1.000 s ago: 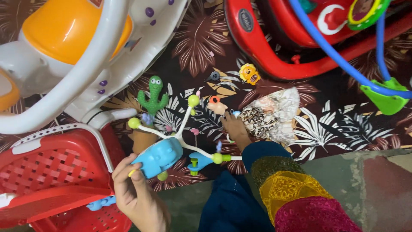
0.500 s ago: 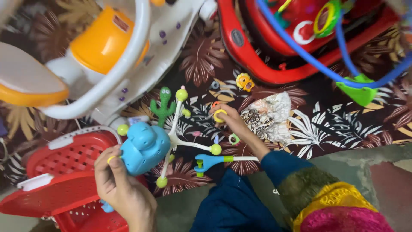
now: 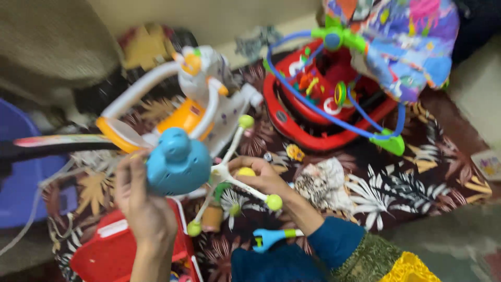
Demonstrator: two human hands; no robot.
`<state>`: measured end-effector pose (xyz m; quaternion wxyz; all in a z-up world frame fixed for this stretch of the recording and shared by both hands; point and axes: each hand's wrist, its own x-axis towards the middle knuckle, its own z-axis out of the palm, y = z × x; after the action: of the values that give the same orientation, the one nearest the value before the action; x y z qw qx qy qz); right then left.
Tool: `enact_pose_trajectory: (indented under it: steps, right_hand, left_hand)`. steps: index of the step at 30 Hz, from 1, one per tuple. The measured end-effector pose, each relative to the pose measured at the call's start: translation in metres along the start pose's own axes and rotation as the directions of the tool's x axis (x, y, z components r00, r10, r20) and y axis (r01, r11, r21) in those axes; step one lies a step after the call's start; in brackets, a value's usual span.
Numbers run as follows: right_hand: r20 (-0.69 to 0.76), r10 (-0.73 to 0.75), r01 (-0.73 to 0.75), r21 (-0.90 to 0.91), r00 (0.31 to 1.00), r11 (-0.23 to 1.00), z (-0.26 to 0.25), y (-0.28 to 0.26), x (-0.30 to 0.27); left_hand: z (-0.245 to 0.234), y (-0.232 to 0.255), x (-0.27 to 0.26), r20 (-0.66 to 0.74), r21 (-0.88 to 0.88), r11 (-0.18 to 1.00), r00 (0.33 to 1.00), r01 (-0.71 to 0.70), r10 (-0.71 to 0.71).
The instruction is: The person assembles a blue hippo-shaped toy with a white branching arm and small hanging figures. They attach the arm to the base, hang several small figures on the branches, and then place the assembled toy into a red plastic basket.
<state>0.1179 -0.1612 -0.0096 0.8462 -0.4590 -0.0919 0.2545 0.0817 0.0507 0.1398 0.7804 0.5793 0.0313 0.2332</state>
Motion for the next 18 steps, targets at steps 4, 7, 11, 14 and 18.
enact_pose_trajectory:
  steps: [4,7,11,14,18]
  right_hand:
    - [0.040,-0.178,0.181,-0.072,0.983,0.981,0.017,-0.015,0.011]
    - [-0.066,-0.179,0.166,-0.168,0.982,0.972,0.036,-0.042,0.006]
    - [-0.114,-0.149,0.142,-0.065,0.982,0.988,0.068,-0.079,-0.008]
    - [-0.101,-0.309,0.291,-0.158,0.946,0.944,0.074,-0.091,-0.015]
    - [-0.157,-0.380,0.314,-0.330,0.912,0.890,0.068,-0.097,-0.017]
  left_hand:
    - [0.018,0.009,0.025,0.045,-0.116,0.993,0.999,0.004,0.002]
    - [0.025,0.013,0.038,0.059,-0.126,0.992,0.998,-0.007,0.015]
    - [0.031,0.019,0.058,0.081,-0.168,0.986,0.996,-0.020,0.034]
    - [0.034,0.022,0.071,0.160,-0.302,0.953,0.986,0.008,0.043]
    - [0.041,0.028,0.077,0.178,-0.437,0.881,0.978,0.179,-0.110]
